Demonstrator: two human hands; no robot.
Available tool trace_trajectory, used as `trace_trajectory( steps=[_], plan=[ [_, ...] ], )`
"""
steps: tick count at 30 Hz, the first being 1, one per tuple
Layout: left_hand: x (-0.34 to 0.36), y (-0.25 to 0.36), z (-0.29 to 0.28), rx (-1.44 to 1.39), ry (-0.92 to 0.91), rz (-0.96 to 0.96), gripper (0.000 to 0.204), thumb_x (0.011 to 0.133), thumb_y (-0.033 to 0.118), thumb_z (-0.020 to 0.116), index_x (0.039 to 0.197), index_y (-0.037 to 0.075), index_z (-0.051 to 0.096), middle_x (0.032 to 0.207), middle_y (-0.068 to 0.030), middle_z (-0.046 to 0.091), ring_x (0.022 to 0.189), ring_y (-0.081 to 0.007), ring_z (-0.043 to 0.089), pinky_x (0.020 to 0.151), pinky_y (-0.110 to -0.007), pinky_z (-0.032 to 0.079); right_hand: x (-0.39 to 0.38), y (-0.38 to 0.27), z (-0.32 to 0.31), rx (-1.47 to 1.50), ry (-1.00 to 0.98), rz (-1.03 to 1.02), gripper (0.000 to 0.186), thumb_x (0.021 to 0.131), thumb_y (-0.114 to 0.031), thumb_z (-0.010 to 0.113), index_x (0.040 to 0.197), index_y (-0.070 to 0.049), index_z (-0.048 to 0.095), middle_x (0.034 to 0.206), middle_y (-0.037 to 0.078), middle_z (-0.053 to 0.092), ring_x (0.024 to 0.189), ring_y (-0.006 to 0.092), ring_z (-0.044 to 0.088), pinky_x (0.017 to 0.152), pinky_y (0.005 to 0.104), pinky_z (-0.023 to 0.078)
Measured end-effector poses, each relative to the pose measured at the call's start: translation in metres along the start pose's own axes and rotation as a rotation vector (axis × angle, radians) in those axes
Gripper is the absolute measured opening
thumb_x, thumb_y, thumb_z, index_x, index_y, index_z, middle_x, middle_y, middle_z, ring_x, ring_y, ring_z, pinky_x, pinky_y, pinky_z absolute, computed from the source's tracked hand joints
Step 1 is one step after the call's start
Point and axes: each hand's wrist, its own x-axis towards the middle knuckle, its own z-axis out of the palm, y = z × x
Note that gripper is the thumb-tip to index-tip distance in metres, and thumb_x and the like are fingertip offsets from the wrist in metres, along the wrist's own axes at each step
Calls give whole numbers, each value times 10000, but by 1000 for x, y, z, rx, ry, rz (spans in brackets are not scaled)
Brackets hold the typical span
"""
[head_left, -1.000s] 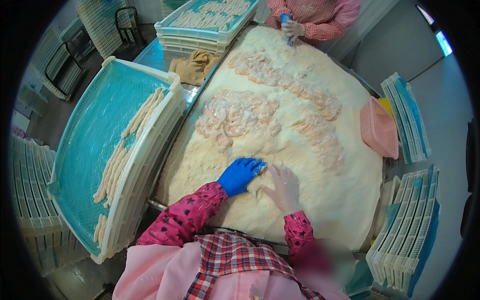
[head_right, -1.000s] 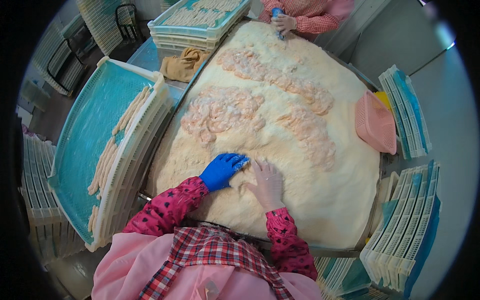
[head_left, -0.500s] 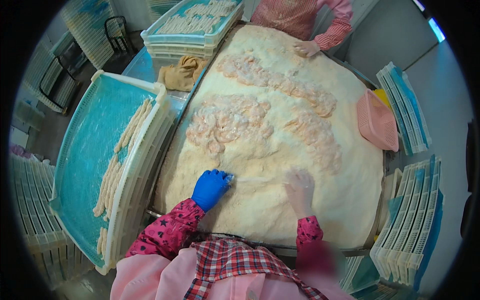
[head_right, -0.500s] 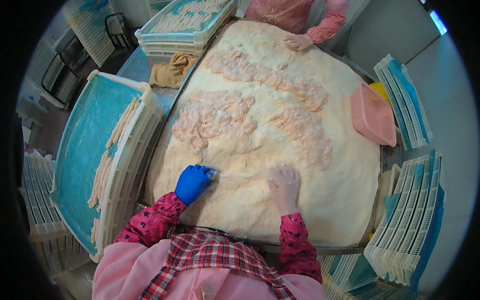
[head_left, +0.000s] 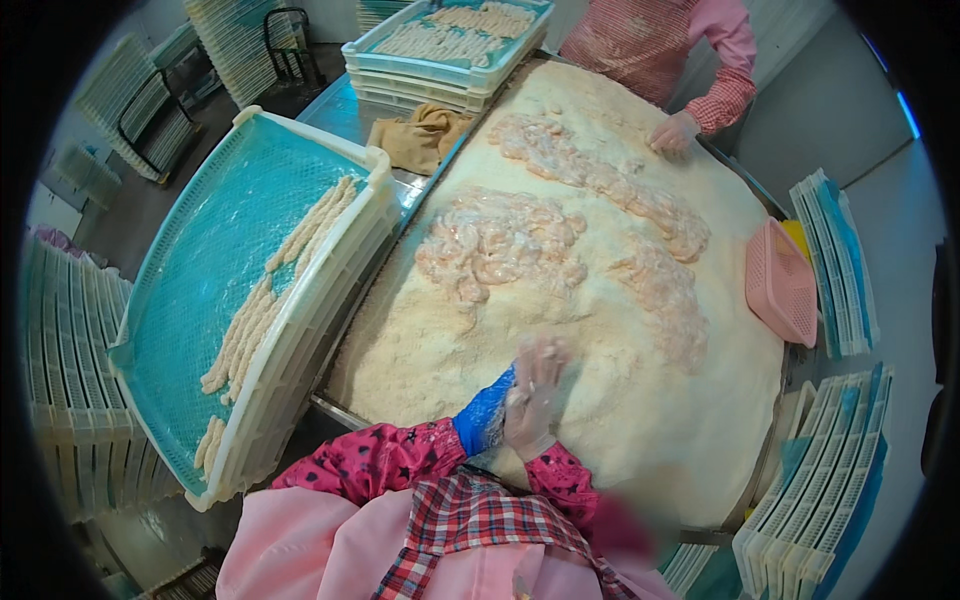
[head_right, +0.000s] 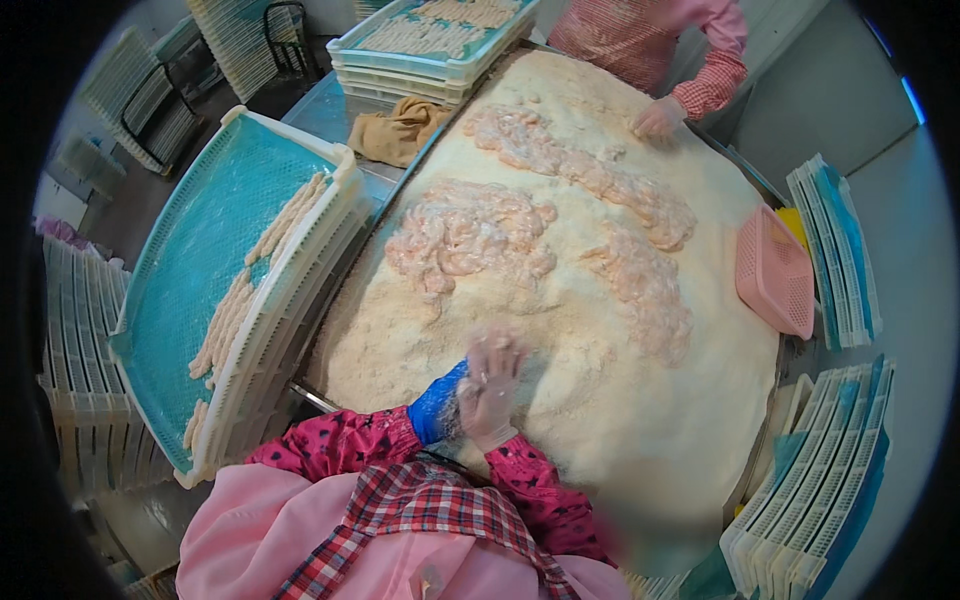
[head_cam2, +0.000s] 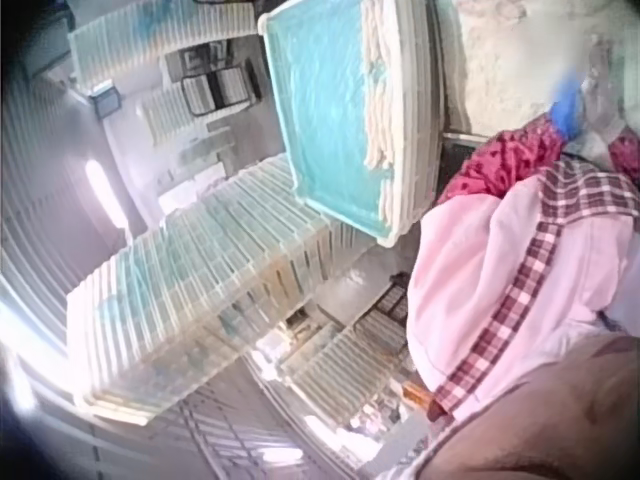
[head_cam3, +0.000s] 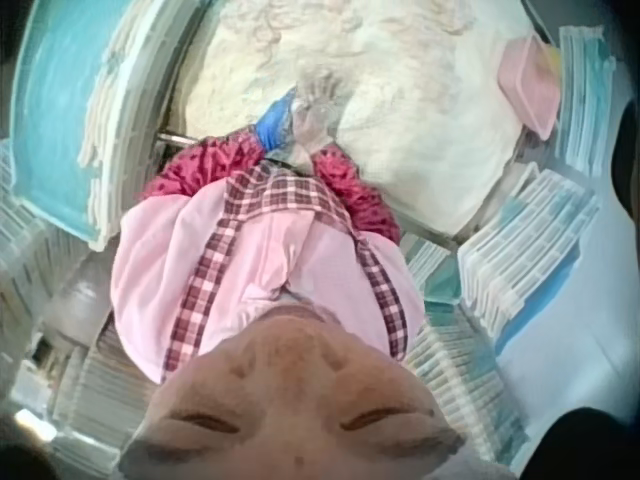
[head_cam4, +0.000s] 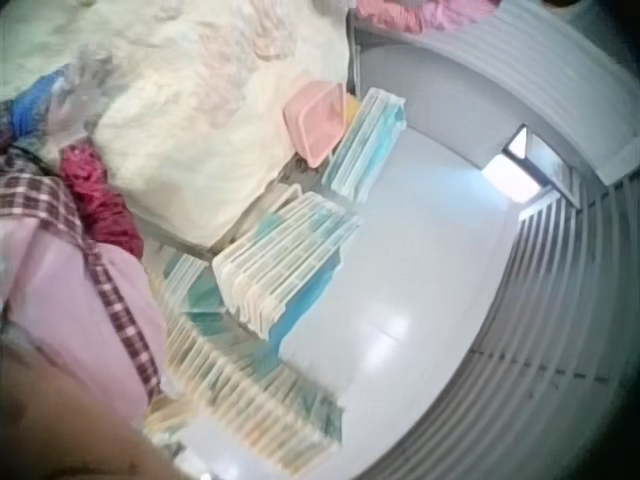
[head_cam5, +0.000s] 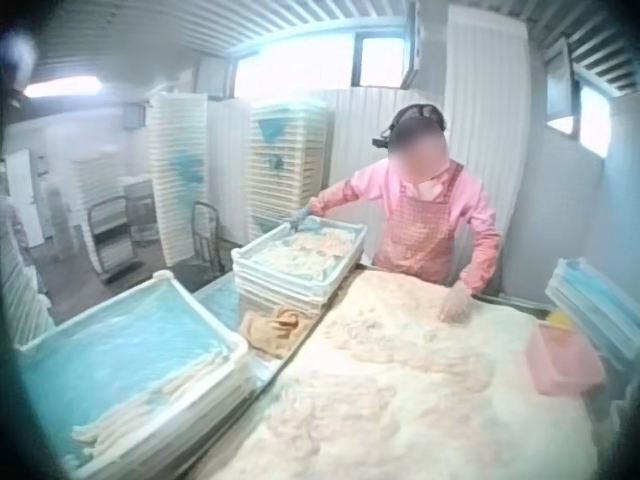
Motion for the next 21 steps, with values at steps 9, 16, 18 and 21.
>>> trace_trajectory(
  steps=[9, 16, 18, 21],
  plan=[
    [-9, 77, 12, -627, 636, -107, 466, 953, 414, 366, 1301, 113, 437, 948, -50, 569, 704, -160, 513, 638, -299, 480, 52, -4, 4, 364, -78, 47, 382, 865, -221, 519, 1182, -15, 463, 1124, 172, 519, 1080, 322, 473, 939, 414, 361],
    [-43, 148, -4, -597, 399, 104, 471, 957, 397, 386, 1360, 156, 354, 1103, -77, 555, 812, -139, 544, 712, -270, 479, 97, 30, 50, -110, -162, -295, 259, 693, -57, 606, 945, -80, 550, 867, 99, 560, 872, 283, 527, 765, 396, 425],
    [-44, 204, -8, -538, 467, 244, 530, 940, 407, 423, 1352, 83, 340, 1105, -98, 550, 808, -139, 548, 673, -302, 495, 101, 35, 49, -174, -217, -337, 264, 673, -51, 619, 925, -87, 550, 862, 84, 560, 862, 277, 527, 754, 391, 425],
    [-75, 270, -45, -73, 666, 549, 551, 874, 276, 576, 1328, 68, 342, 1207, -94, 481, 901, -151, 519, 718, -295, 503, 107, 35, 46, -155, -210, -351, 268, 664, -45, 625, 917, -90, 548, 856, 78, 560, 858, 275, 526, 752, 390, 424]
  ],
)
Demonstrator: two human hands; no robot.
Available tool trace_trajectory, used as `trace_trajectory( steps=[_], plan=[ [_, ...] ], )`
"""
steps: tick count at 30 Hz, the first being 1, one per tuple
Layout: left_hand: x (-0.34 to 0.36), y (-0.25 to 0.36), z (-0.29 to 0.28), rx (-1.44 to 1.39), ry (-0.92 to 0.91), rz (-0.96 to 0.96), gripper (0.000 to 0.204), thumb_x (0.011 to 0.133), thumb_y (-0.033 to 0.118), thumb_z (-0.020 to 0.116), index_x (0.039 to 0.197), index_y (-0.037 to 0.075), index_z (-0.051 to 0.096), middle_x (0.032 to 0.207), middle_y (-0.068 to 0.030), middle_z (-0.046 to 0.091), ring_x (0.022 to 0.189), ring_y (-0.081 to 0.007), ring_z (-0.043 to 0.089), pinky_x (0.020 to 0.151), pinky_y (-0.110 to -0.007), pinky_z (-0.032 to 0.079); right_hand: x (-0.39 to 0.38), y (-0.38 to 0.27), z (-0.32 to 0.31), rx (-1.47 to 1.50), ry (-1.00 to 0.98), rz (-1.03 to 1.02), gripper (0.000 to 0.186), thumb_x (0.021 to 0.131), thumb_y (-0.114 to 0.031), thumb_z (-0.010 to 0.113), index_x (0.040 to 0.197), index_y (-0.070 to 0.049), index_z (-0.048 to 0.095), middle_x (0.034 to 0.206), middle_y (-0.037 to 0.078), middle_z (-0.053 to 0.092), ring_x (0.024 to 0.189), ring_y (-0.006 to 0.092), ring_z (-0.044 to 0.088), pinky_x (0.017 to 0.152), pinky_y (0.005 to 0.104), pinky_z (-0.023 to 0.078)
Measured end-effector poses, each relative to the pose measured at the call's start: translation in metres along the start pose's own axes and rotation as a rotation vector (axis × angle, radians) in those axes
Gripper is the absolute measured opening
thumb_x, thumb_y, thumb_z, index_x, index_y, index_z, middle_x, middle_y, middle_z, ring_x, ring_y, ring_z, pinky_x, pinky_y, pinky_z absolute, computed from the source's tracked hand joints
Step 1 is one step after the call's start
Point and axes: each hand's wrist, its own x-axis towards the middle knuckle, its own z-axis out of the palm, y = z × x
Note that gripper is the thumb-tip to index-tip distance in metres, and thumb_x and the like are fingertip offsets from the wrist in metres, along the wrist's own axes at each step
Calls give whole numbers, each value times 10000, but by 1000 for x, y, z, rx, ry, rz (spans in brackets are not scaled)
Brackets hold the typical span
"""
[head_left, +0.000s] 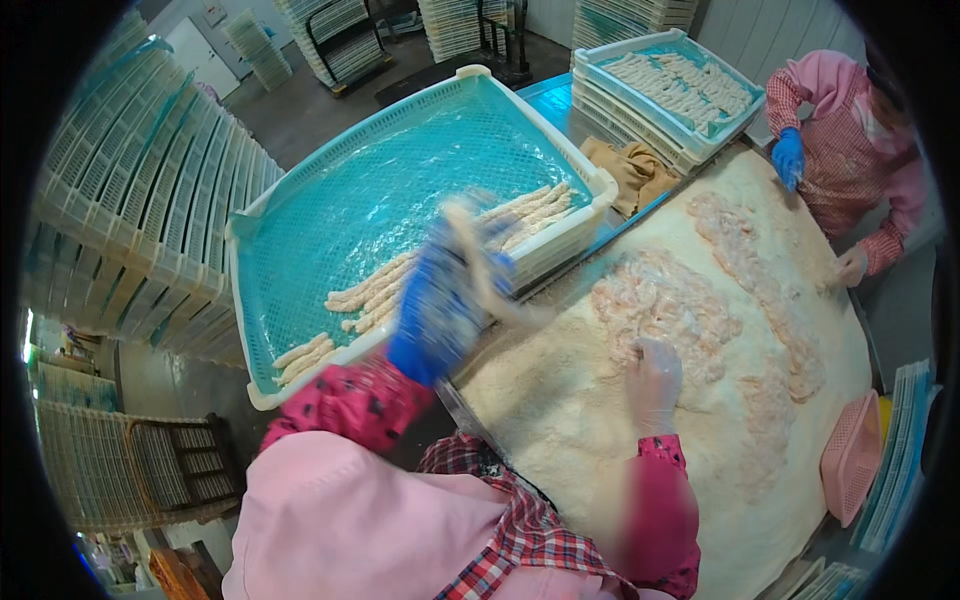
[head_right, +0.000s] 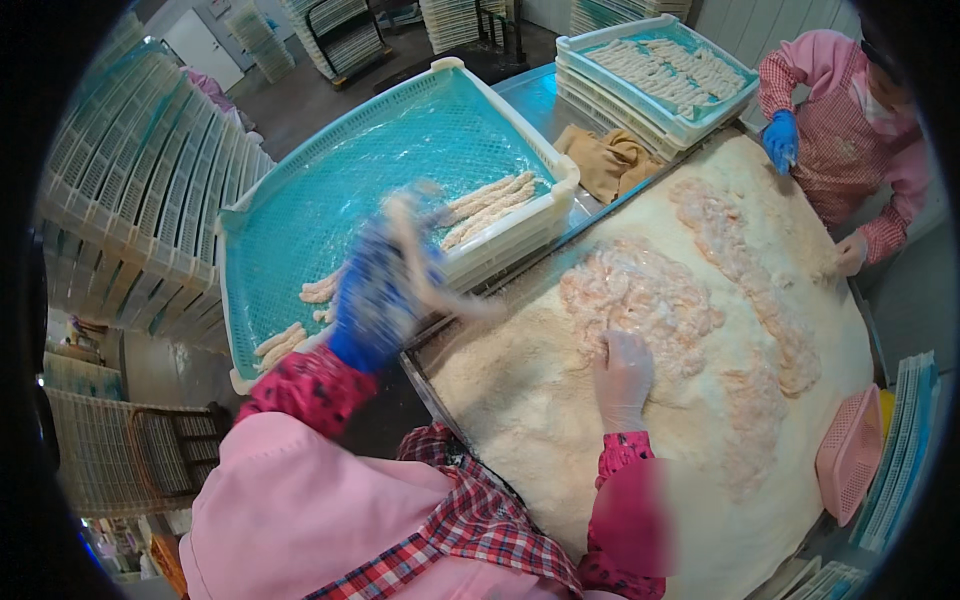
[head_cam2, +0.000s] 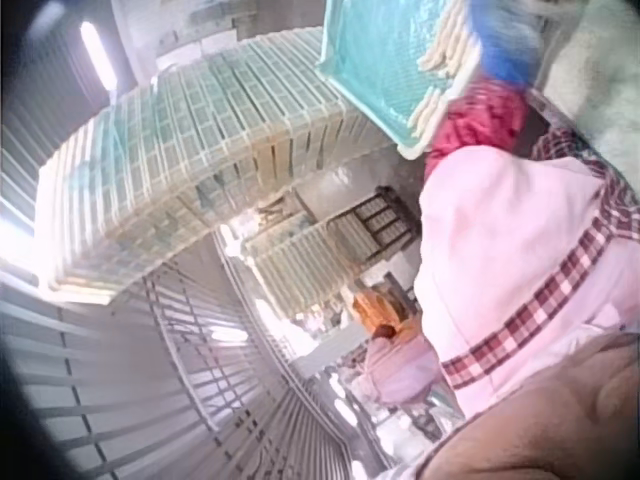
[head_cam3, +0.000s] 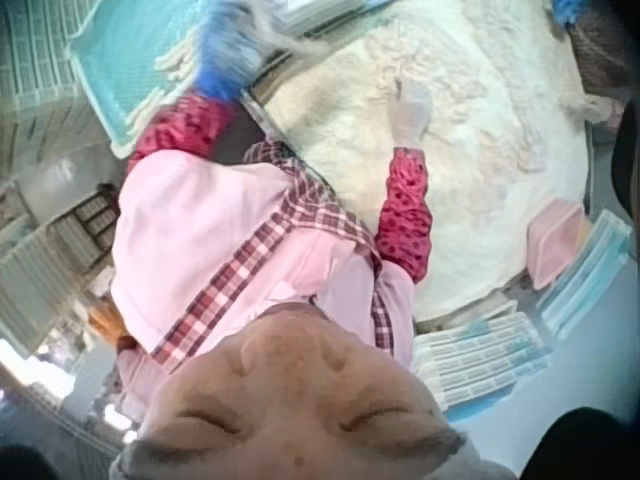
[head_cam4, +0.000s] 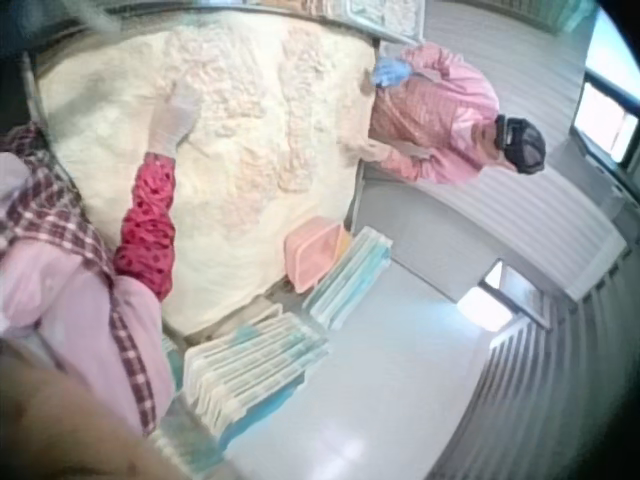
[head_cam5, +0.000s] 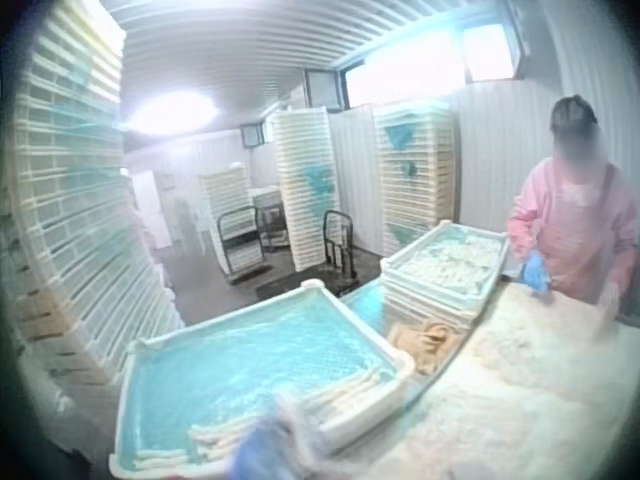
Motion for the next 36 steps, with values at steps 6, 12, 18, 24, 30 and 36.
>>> trace_trajectory(
  steps=[6, 12, 18, 24, 30, 36],
  plan=[
    [38, 92, -130, 694, 116, 38, 468, 910, 418, 486, 1238, 84, 463, 1236, -96, 508, 965, -195, 533, 747, -341, 503, -1, -3, 0, 93, 50, 35, 251, 669, -46, 627, 901, -88, 541, 838, 89, 554, 820, 283, 532, 720, 394, 429],
    [40, 58, -105, 924, 164, -415, 590, 939, 475, 352, 1361, 64, 367, 1386, -151, 371, 1233, -236, 418, 1064, -347, 285, -1, -4, -6, 80, 54, 46, 197, 688, -43, 613, 861, -91, 533, 785, 83, 544, 778, 285, 538, 672, 395, 432],
    [50, 77, -141, 1047, -157, -401, 548, 946, 444, 365, 1361, 87, 383, 1353, -116, 426, 1228, -237, 400, 1065, -371, 257, -9, 2, -11, 193, 71, 203, 179, 688, -4, 602, 846, -69, 549, 786, 92, 564, 751, 276, 564, 665, 371, 454],
    [-10, 120, -210, 937, -77, -516, 584, 921, 446, 425, 1349, 49, 391, 1332, -101, 451, 1189, -217, 437, 995, -358, 327, -30, 3, -59, 461, 199, 383, 200, 700, -15, 652, 888, -28, 586, 889, 101, 610, 816, 273, 595, 748, 354, 475],
    [-28, 68, -109, 935, -245, 23, 455, 920, 255, 483, 1304, 15, 437, 1326, -139, 460, 1224, -238, 433, 1028, -370, 310, -86, 7, -74, 410, -226, 336, 248, 730, -22, 631, 975, -57, 638, 1035, 125, 632, 978, 290, 586, 867, 354, 456],
    [-51, -136, -56, 1289, -696, 30, 568, 792, 193, 669, 1292, 41, 447, 1249, -174, 499, 1137, -339, 482, 964, -406, 385, -117, -22, -36, 345, -226, 422, 281, 727, -85, 658, 1005, -55, 629, 980, 128, 631, 973, 300, 563, 858, 370, 434]
  ],
)
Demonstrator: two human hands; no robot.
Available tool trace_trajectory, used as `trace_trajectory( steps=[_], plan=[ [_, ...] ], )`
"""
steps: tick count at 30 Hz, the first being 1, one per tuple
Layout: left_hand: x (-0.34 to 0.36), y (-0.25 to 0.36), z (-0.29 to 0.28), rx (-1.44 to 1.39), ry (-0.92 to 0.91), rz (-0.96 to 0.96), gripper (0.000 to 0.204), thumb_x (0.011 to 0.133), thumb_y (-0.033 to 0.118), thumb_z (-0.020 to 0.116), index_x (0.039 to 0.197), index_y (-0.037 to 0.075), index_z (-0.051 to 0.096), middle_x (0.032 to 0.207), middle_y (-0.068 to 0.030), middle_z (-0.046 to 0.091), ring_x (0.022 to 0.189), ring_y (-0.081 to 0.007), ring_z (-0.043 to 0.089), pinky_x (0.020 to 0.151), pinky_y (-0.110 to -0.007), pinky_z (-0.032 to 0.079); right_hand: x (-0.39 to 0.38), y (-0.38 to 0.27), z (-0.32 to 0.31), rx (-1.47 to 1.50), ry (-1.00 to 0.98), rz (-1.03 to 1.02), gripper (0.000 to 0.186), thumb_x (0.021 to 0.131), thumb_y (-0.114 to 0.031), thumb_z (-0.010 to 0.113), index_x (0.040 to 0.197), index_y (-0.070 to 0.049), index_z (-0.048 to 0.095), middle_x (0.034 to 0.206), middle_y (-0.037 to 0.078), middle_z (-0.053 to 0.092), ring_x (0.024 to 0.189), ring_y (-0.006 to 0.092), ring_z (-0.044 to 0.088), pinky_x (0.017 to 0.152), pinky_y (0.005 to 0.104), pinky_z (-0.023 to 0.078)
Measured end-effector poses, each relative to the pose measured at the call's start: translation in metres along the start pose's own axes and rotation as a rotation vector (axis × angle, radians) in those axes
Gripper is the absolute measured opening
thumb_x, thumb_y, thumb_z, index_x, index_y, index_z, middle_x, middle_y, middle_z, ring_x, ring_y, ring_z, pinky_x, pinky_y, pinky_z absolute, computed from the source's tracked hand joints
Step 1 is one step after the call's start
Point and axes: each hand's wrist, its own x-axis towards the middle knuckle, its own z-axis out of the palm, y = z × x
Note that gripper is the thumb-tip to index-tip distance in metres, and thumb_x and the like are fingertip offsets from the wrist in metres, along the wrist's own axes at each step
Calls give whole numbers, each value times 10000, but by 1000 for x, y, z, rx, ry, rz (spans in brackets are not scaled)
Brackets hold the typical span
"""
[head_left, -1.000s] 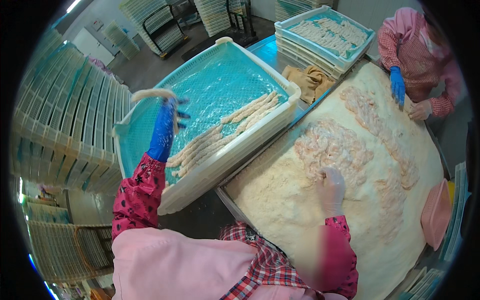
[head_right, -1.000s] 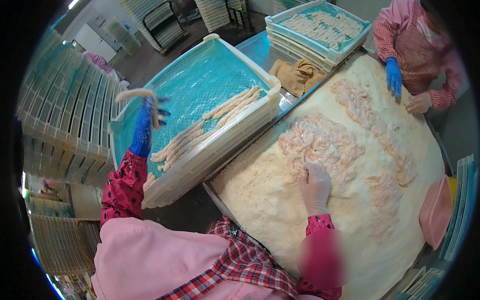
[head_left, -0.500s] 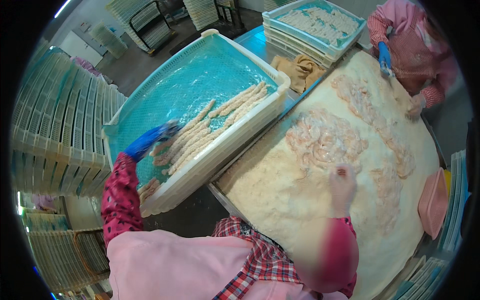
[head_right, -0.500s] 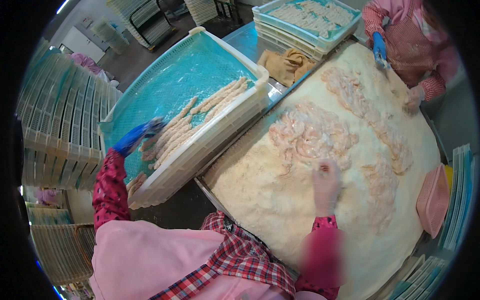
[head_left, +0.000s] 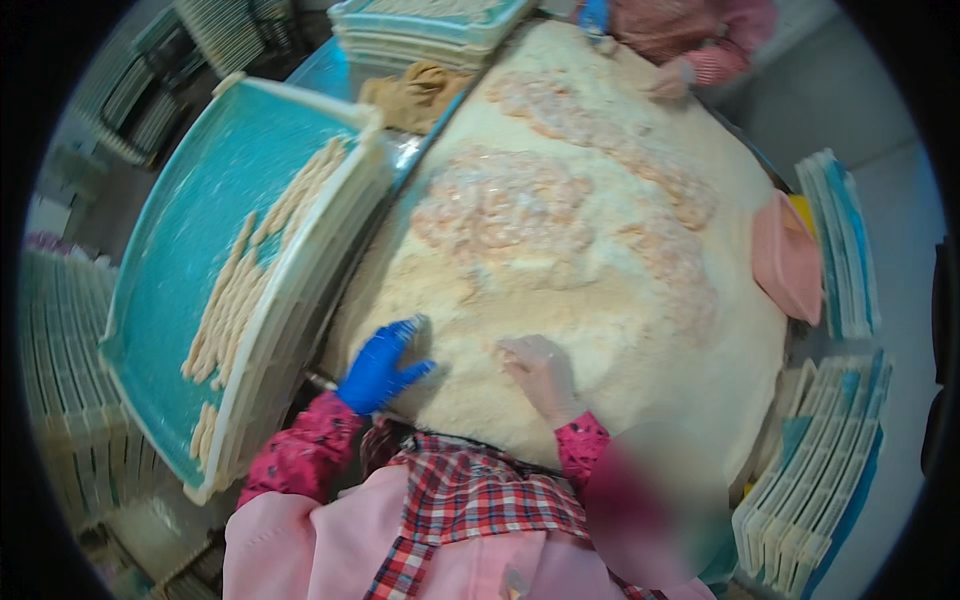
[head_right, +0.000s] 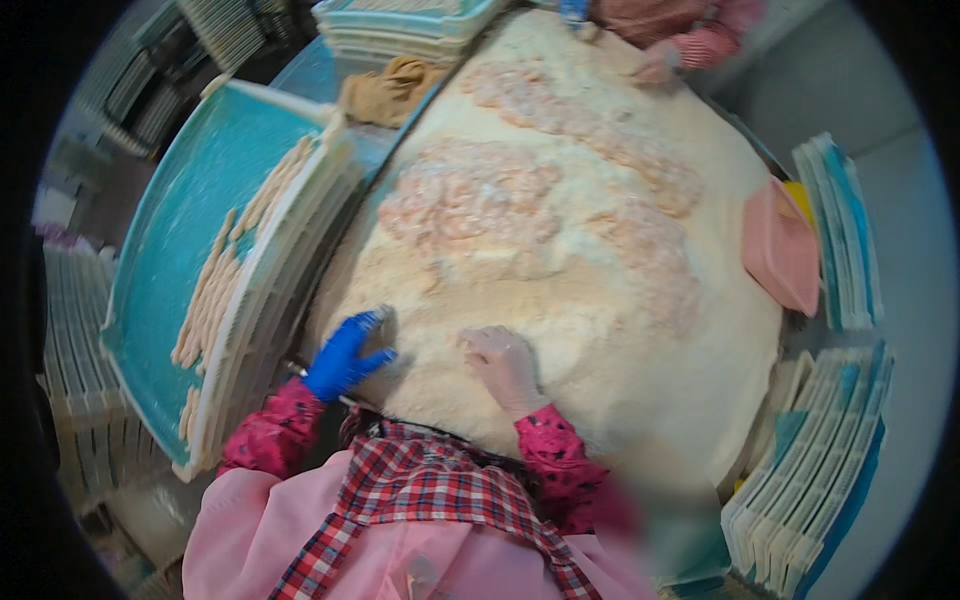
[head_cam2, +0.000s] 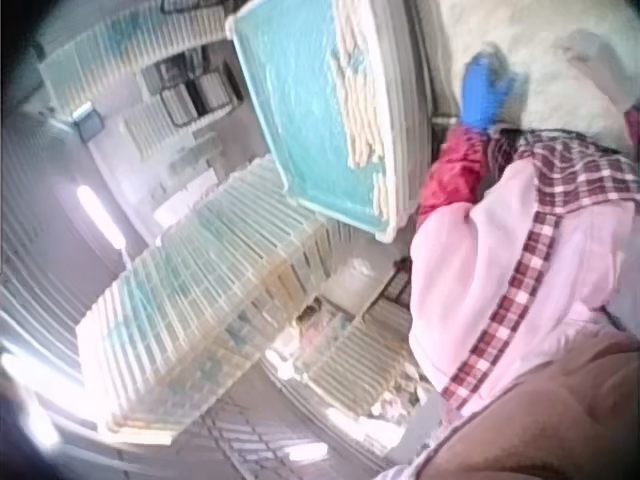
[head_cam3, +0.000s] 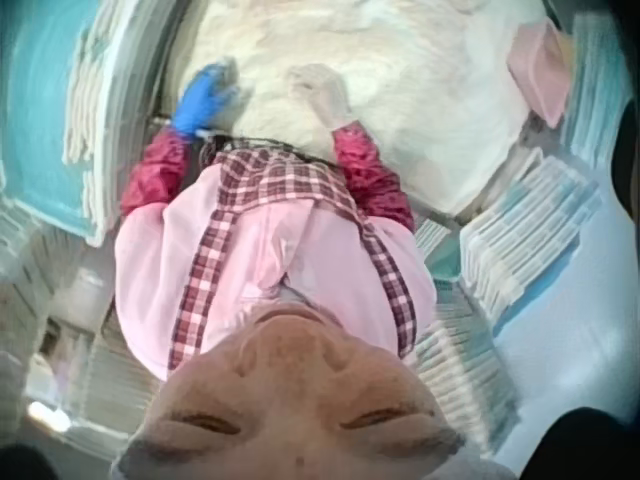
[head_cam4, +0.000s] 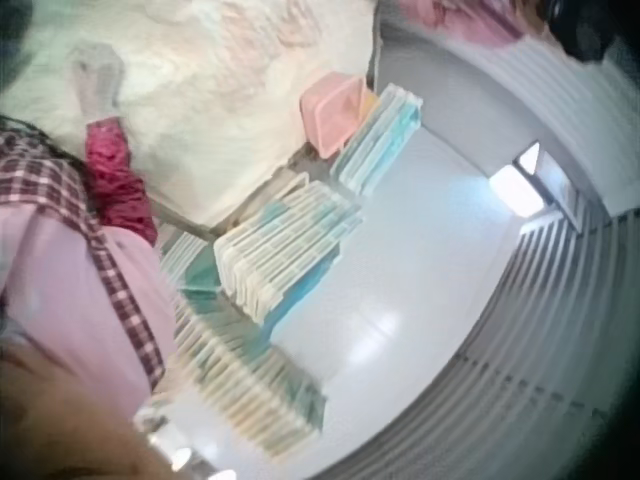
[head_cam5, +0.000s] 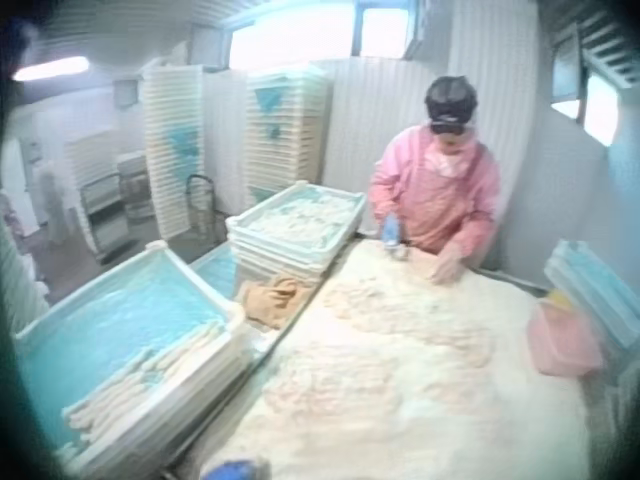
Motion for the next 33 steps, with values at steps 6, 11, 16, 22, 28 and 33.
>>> trace_trajectory(
  steps=[6, 11, 16, 22, 28, 33],
  plan=[
    [46, 50, 106, 154, -29, 360, 304, 839, 259, 579, 1132, 179, 591, 1146, -131, 570, 981, -318, 556, 838, -396, 464, -22, 71, -72, -354, 619, 235, 362, 713, -143, 684, 1061, -96, 598, 1056, 131, 565, 1007, 325, 506, 861, 417, 407],
    [63, 58, 101, 159, -110, 271, 291, 863, 294, 536, 1080, 115, 609, 1103, -139, 579, 907, -338, 565, 771, -414, 465, -37, 26, -51, -361, 58, -142, 338, 744, -118, 645, 1065, -29, 586, 1124, 135, 543, 1080, 320, 491, 947, 414, 389],
    [56, 36, 81, -106, 141, 148, 241, 783, 161, 619, 1000, 64, 582, 996, -126, 575, 816, -353, 561, 685, -424, 466, -35, 45, -62, 174, 548, 295, 359, 781, 27, 532, 1136, -13, 572, 1149, 104, 571, 1109, 215, 508, 959, 307, 384],
    [69, 39, 79, 184, 20, 218, 240, 738, 135, 645, 965, 74, 596, 958, -133, 577, 824, -335, 557, 677, -411, 458, -31, 40, -71, 587, 494, 591, 393, 828, -8, 548, 1220, 14, 519, 1157, 74, 584, 1070, 148, 525, 949, 271, 377],
    [73, 40, 81, 214, 183, 239, 213, 708, 55, 640, 918, 63, 610, 881, -140, 598, 800, -340, 576, 667, -403, 466, -45, 57, -70, -132, 669, 238, 334, 808, -15, 549, 1142, -14, 566, 1102, 114, 584, 1049, 234, 537, 876, 323, 435],
    [85, 22, 65, -58, 715, 48, 246, 742, 5, 641, 980, 65, 631, 940, -131, 593, 891, -264, 570, 763, -359, 463, -71, 51, -37, -178, 695, 303, 259, 788, 14, 540, 1034, -34, 603, 1075, 129, 556, 1045, 284, 503, 916, 359, 394]
  ],
)
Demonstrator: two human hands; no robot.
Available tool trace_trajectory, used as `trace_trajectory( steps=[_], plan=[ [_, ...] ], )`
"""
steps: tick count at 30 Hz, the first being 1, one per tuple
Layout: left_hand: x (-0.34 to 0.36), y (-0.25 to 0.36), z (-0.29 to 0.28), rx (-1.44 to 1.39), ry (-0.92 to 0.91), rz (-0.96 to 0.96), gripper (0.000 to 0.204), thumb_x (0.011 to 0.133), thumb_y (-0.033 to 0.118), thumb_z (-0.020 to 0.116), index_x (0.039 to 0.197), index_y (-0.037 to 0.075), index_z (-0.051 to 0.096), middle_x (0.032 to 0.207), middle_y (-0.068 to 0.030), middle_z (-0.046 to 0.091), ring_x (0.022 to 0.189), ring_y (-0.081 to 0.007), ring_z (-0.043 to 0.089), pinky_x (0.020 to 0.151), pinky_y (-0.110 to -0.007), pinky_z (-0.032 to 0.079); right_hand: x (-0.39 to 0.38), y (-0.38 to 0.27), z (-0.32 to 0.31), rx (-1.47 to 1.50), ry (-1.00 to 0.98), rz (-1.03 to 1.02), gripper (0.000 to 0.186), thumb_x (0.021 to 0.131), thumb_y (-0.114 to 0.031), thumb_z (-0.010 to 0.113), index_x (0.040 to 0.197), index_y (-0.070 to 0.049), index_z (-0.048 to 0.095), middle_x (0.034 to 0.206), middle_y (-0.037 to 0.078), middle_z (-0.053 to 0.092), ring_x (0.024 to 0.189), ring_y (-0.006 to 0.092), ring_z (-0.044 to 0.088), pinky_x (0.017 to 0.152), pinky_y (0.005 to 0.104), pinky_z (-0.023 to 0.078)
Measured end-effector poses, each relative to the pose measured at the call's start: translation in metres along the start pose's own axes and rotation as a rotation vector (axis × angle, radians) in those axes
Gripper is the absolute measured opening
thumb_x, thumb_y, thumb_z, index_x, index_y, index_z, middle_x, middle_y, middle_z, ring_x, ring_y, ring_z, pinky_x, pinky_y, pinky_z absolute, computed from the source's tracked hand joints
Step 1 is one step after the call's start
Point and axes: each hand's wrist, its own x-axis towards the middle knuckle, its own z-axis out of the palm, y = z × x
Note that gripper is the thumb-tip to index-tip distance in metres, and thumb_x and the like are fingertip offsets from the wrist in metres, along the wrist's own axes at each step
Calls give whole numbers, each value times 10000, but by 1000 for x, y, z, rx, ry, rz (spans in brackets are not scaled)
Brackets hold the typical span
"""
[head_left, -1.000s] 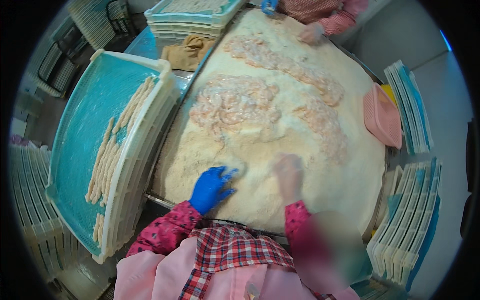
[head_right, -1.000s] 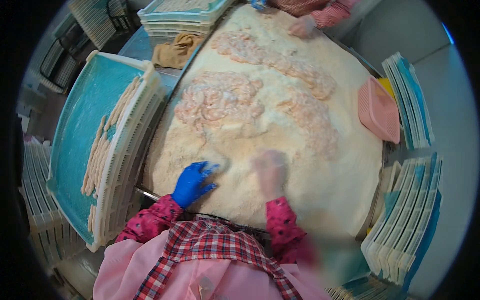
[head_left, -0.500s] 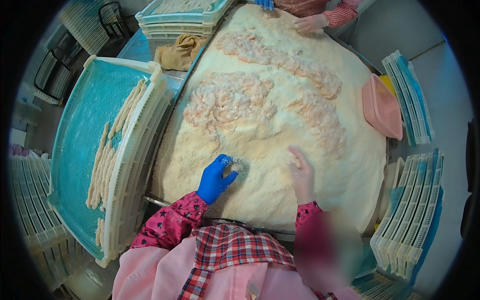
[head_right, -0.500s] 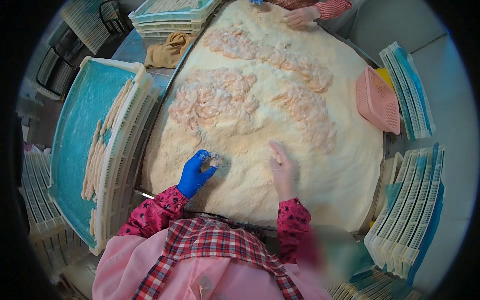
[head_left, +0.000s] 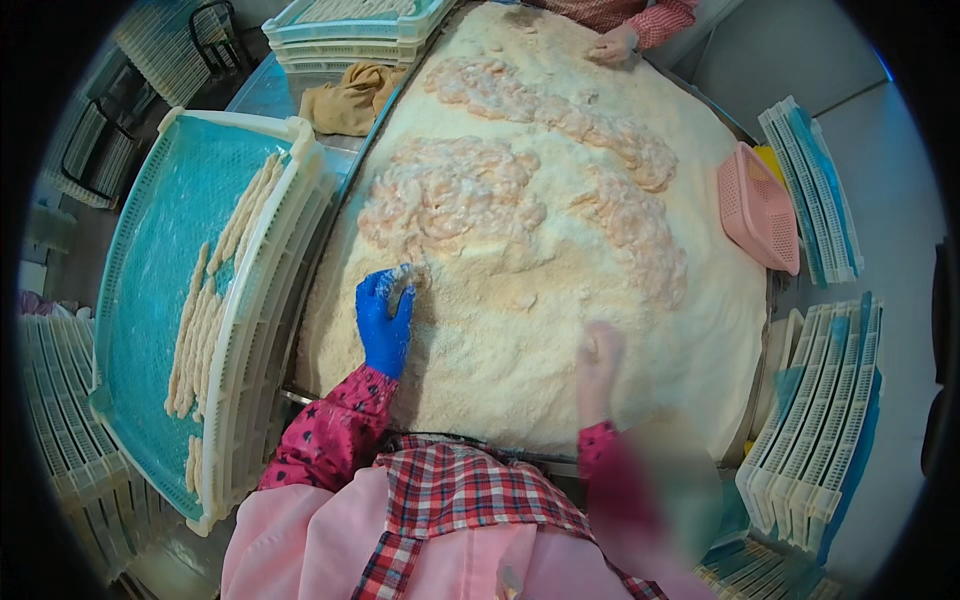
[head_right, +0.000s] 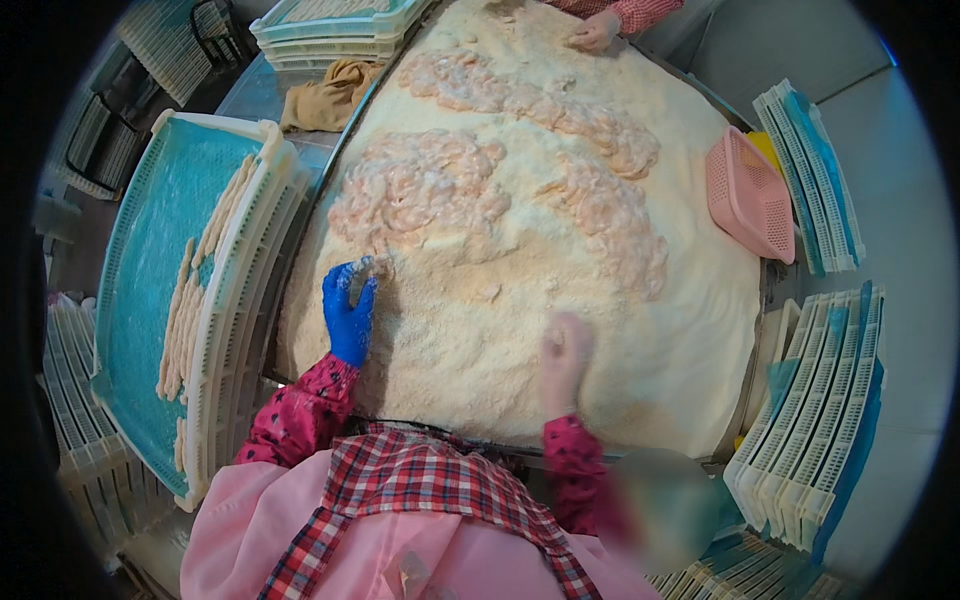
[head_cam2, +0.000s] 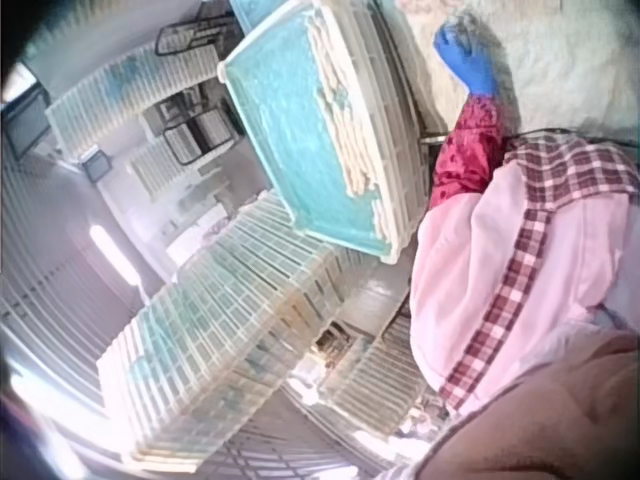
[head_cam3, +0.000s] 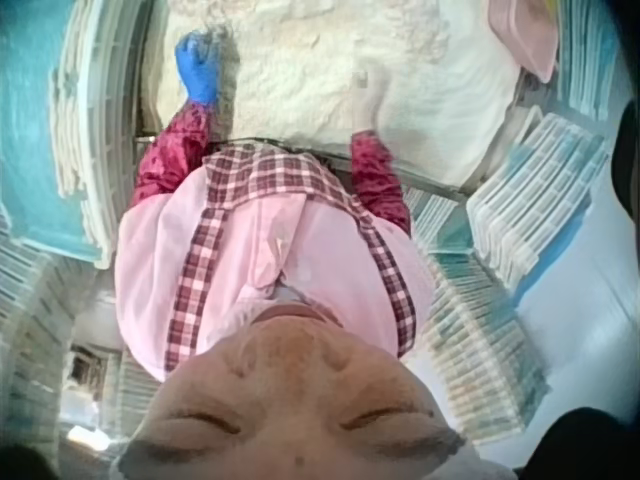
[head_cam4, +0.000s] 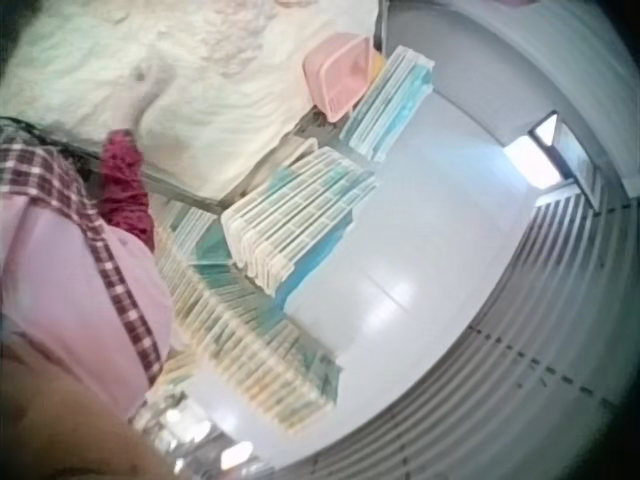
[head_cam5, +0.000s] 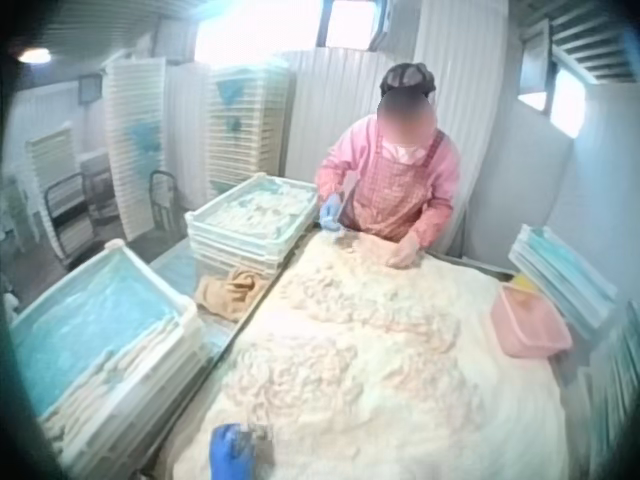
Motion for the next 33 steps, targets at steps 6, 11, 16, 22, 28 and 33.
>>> trace_trajectory(
  steps=[6, 11, 16, 22, 28, 33],
  plan=[
    [-38, 24, 27, -111, -729, 239, 212, 786, 82, 604, 996, 98, 631, 948, -147, 612, 860, -330, 579, 749, -377, 473, 33, -49, 40, 140, -23, -81, 264, 755, 77, 504, 972, -31, 606, 1075, 138, 552, 1044, 306, 493, 915, 375, 390],
    [-40, -14, 3, -456, -350, -123, 212, 794, -51, 589, 996, 7, 618, 951, -89, 595, 916, -199, 588, 845, -290, 448, 37, -45, 37, -57, -55, -260, 288, 718, 14, 569, 989, -78, 600, 1054, 136, 561, 1048, 302, 490, 898, 380, 400],
    [-18, 3, 0, -300, -343, -117, 255, 800, -24, 590, 1045, 44, 617, 1009, -98, 586, 935, -244, 600, 804, -280, 465, 19, -61, 51, 4, -344, -436, 324, 732, -40, 603, 1054, -83, 588, 1049, 105, 576, 1006, 260, 525, 869, 347, 426],
    [-23, 9, 9, -304, -384, -173, 228, 829, 42, 585, 1055, 56, 612, 997, -101, 578, 927, -250, 596, 798, -290, 460, 37, -41, 20, 657, -382, 316, 298, 861, -63, 554, 1153, -2, 550, 1132, 76, 577, 1049, 150, 528, 902, 282, 415],
    [-23, 28, 41, -397, -457, -45, 182, 849, 88, 570, 1027, 70, 607, 1004, -115, 571, 938, -284, 575, 813, -317, 453, 34, -3, 16, 429, -130, 262, 367, 857, -35, 497, 1224, -25, 509, 1151, 92, 572, 1034, 166, 539, 898, 289, 413],
    [-25, 47, 70, -398, -529, -12, 208, 819, 53, 583, 1023, 59, 616, 1021, -129, 579, 955, -309, 565, 830, -335, 450, 9, -40, 16, -3, -250, -315, 386, 783, -49, 550, 1166, -22, 516, 1100, 141, 564, 1008, 283, 535, 883, 366, 419]
  ],
)
